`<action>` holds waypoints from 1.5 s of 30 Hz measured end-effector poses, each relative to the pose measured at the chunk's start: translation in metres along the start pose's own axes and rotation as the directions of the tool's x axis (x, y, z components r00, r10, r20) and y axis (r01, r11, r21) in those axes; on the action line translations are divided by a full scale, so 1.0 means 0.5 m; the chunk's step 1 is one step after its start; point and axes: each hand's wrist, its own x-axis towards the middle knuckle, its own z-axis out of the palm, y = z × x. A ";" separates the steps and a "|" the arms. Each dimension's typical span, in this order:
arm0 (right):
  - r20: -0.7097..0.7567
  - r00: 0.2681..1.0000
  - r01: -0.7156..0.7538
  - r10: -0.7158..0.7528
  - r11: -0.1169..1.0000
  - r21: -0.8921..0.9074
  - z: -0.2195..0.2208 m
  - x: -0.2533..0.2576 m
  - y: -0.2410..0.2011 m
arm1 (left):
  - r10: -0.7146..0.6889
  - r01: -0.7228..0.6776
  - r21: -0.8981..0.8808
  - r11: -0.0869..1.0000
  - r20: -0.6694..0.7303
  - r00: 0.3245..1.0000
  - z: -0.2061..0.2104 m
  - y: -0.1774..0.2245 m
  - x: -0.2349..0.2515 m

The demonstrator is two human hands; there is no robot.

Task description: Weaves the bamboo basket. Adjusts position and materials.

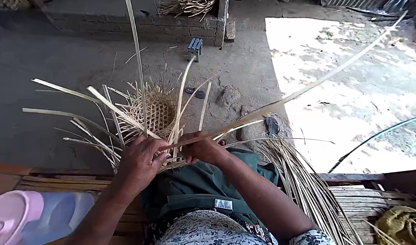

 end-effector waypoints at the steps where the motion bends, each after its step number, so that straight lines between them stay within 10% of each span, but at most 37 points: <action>1: 0.011 0.999 0.035 -0.036 0.998 0.060 0.002 0.004 0.005 | -0.007 0.007 -0.003 1.000 0.014 1.000 -0.003 -0.004 0.002; 12: -0.003 0.994 -0.098 0.106 0.933 0.346 0.005 0.027 0.022 | -0.024 0.033 -0.133 0.991 0.069 0.997 -0.005 0.025 0.019; 23: 0.294 0.900 0.083 -0.321 0.790 0.607 -0.026 0.074 0.096 | 0.014 -0.006 -0.293 0.956 0.024 1.000 -0.016 -0.012 0.021; 34: -0.386 0.909 0.317 -0.159 0.864 0.391 0.071 0.048 0.036 | -0.176 0.190 -0.091 0.978 0.141 0.974 -0.045 -0.009 0.024; 39: -0.353 0.801 0.547 -0.484 0.831 0.103 0.083 0.027 0.075 | -0.468 0.582 -0.412 0.701 0.350 0.812 -0.050 -0.050 0.036; 45: -0.251 0.635 0.636 -0.731 0.679 -0.367 0.087 0.033 0.105 | -0.478 0.505 -0.495 0.707 0.190 0.857 -0.020 -0.045 0.016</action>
